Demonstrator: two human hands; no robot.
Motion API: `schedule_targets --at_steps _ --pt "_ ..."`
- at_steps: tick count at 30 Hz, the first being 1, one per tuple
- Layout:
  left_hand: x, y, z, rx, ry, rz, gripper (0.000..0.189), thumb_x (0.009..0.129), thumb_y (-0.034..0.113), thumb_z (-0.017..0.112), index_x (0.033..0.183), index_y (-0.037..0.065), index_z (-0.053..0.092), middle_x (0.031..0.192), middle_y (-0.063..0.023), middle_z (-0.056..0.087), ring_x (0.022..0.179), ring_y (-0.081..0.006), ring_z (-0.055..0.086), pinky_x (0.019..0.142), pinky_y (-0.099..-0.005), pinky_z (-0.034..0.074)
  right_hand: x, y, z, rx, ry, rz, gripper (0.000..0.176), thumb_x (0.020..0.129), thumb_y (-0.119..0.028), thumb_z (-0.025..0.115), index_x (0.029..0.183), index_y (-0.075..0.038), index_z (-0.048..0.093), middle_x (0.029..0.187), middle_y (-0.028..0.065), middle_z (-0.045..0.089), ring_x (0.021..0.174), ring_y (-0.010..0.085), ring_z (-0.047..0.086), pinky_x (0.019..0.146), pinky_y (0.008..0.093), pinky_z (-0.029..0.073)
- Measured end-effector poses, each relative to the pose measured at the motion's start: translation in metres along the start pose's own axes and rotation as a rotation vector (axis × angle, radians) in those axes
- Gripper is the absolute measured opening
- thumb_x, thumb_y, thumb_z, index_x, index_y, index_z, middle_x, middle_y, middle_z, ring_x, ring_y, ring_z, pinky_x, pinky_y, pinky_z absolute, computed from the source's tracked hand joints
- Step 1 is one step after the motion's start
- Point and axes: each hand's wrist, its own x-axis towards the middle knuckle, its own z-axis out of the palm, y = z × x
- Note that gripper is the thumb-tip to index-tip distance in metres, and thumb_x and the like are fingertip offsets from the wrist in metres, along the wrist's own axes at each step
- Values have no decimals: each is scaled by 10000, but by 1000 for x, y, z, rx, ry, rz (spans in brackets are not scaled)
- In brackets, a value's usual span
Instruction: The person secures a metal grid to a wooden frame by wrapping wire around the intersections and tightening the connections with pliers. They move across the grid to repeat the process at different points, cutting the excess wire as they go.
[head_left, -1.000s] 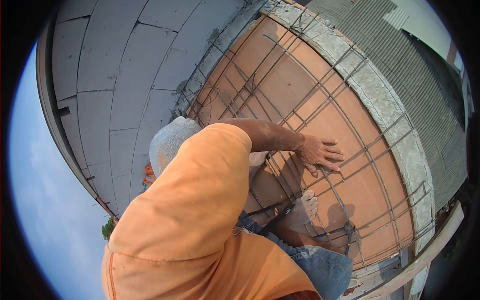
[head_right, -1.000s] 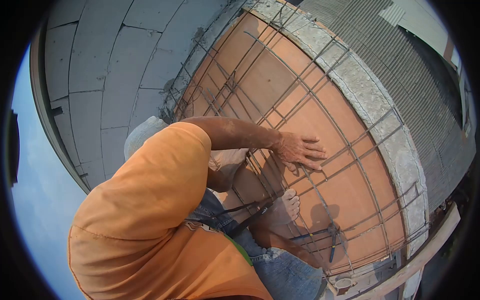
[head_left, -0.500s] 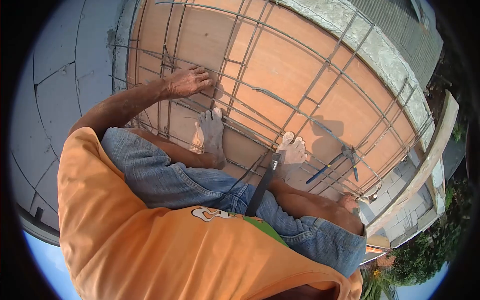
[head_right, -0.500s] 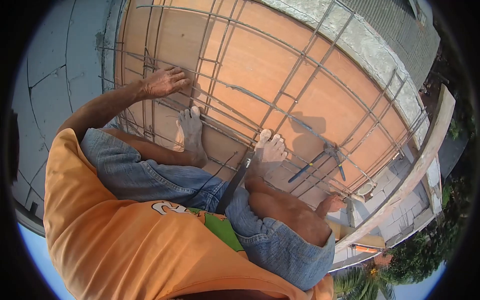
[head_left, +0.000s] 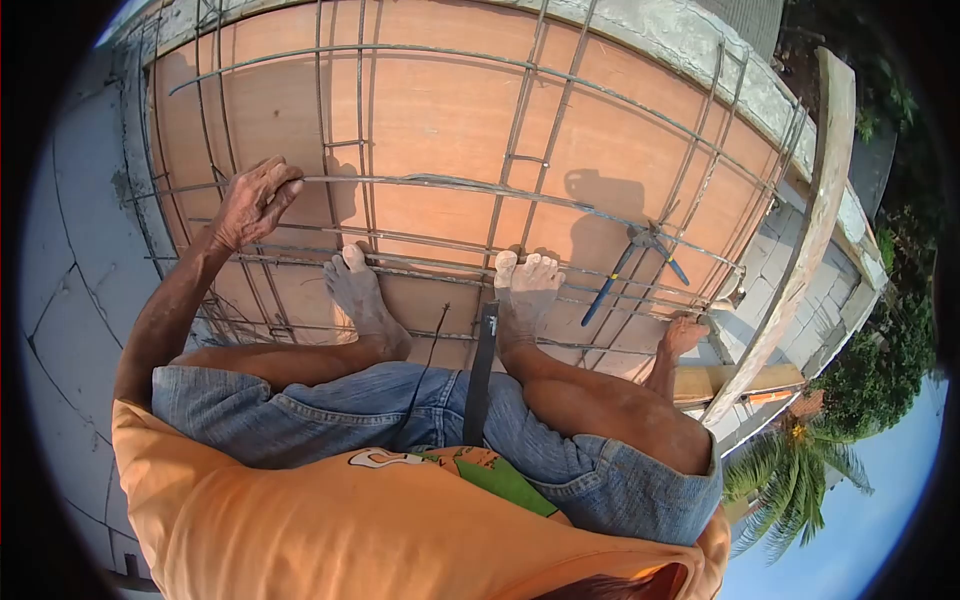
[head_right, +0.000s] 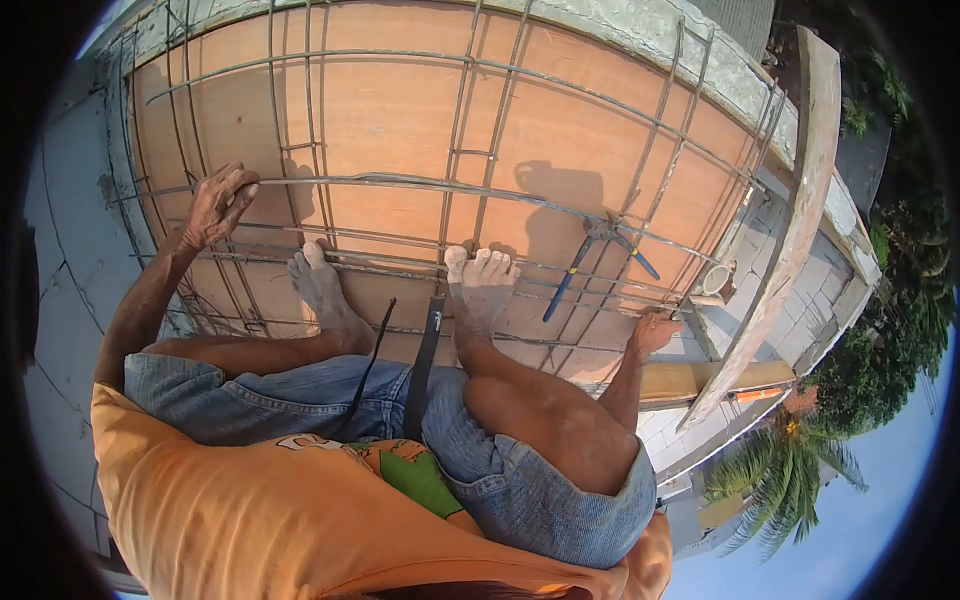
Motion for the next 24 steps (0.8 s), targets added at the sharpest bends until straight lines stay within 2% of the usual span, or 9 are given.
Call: schedule_targets --at_steps 4,8,9,11,12,13,17,20,24 --pt "-2 8 -23 45 215 230 112 884 165 659 921 72 608 744 -78 502 681 -270 551 613 -406 453 -62 -125 157 369 -226 -200 257 976 -339 456 1046 -129 585 948 38 601 897 244 601 782 384 483" --pt "14 -9 -40 147 374 240 142 898 215 645 883 80 603 812 -66 504 794 -259 552 746 -405 478 43 -50 244 1203 -403 -126 352 941 -391 539 1147 -106 553 958 87 579 914 257 580 792 408 485" --pt "16 -17 -47 168 398 234 142 898 215 645 883 80 603 812 -66 504 794 -259 552 746 -405 478 49 -58 240 1193 -406 -159 352 941 -391 539 1147 -106 553 958 87 579 914 257 580 792 408 485" --pt "21 -35 -66 186 486 258 101 893 165 653 925 86 600 789 -58 475 773 -241 523 741 -391 452 38 -69 233 58 551 -821 380 943 -336 547 1207 -63 528 992 118 582 935 268 583 828 398 479" --pt "21 -43 -75 223 471 217 112 910 181 638 914 79 592 796 -68 489 817 -249 538 783 -413 443 -13 -104 179 45 144 -606 347 981 -254 474 1193 15 529 1056 191 608 992 329 599 874 417 461" --pt "19 -53 -82 231 486 215 112 910 181 638 914 79 592 796 -68 489 817 -249 538 783 -413 443 -37 -120 162 -2 71 -543 346 982 -253 472 1192 16 529 1057 193 608 992 331 599 872 418 461" --pt "7 -96 -106 155 499 49 191 934 245 615 870 70 573 814 -89 533 827 -273 563 779 -425 441 -42 -134 121 -65 163 -530 343 985 -246 466 1192 20 529 1059 202 609 991 340 600 867 423 460" --pt "-6 -121 -124 243 502 -67 420 933 455 577 778 69 519 762 -95 520 791 -287 551 741 -427 431 -33 -136 80 -113 311 -512 340 988 -241 461 1191 23 529 1060 209 610 991 347 600 863 426 459" --pt "-21 -135 -131 223 502 -86 469 903 497 607 747 66 506 753 -93 514 767 -280 538 730 -423 427 -25 -120 18 -150 537 -452 337 991 -234 455 1190 28 529 1062 217 611 990 356 601 858 431 458"
